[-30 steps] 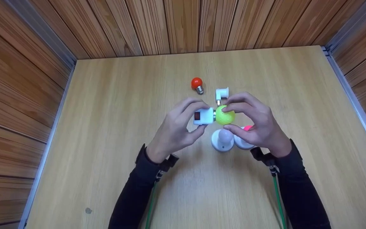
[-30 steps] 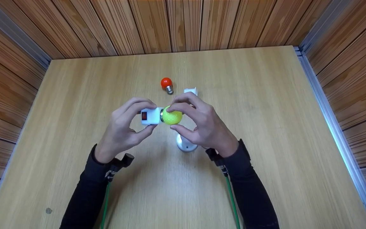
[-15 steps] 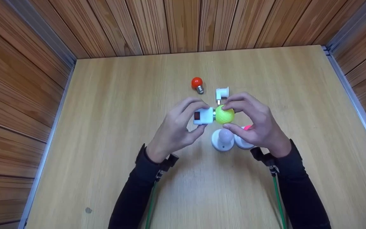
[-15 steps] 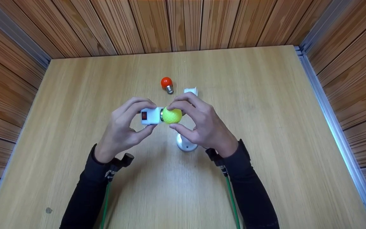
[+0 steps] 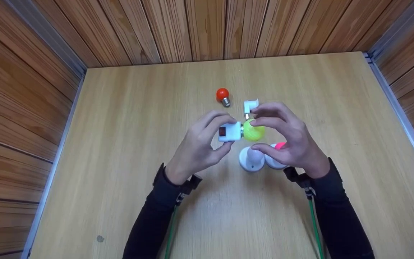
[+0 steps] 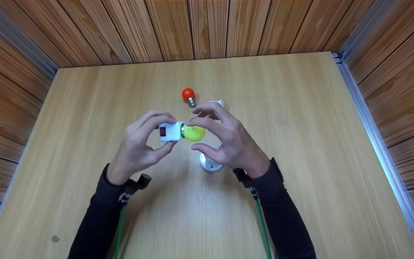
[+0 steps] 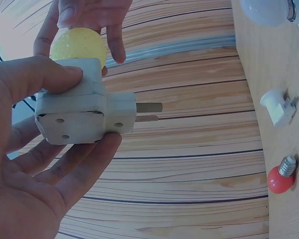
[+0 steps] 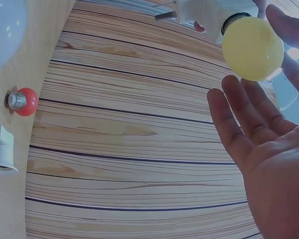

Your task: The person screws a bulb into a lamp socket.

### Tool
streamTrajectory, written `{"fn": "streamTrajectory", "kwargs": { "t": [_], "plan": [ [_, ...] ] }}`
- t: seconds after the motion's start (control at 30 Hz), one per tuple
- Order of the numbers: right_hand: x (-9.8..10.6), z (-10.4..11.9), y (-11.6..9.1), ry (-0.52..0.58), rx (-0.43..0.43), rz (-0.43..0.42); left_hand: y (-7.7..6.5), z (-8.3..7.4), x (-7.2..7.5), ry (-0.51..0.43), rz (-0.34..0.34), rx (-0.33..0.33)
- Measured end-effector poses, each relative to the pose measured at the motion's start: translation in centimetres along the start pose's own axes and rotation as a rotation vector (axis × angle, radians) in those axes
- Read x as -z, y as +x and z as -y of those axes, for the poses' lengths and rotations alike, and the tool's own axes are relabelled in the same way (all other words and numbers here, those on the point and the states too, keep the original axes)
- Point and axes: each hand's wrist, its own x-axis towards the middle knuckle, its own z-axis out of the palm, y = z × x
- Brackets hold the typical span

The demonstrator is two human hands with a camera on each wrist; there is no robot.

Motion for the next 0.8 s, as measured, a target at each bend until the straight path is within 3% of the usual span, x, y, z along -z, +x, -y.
{"fn": "streamTrajectory", "kwargs": {
  "t": [0.8],
  "plan": [
    [-0.37,-0.15,-0.13,0.019,0.088,-0.003,0.01,-0.05,0.01,-0.002,-0.007,-0.005]
  ]
}}
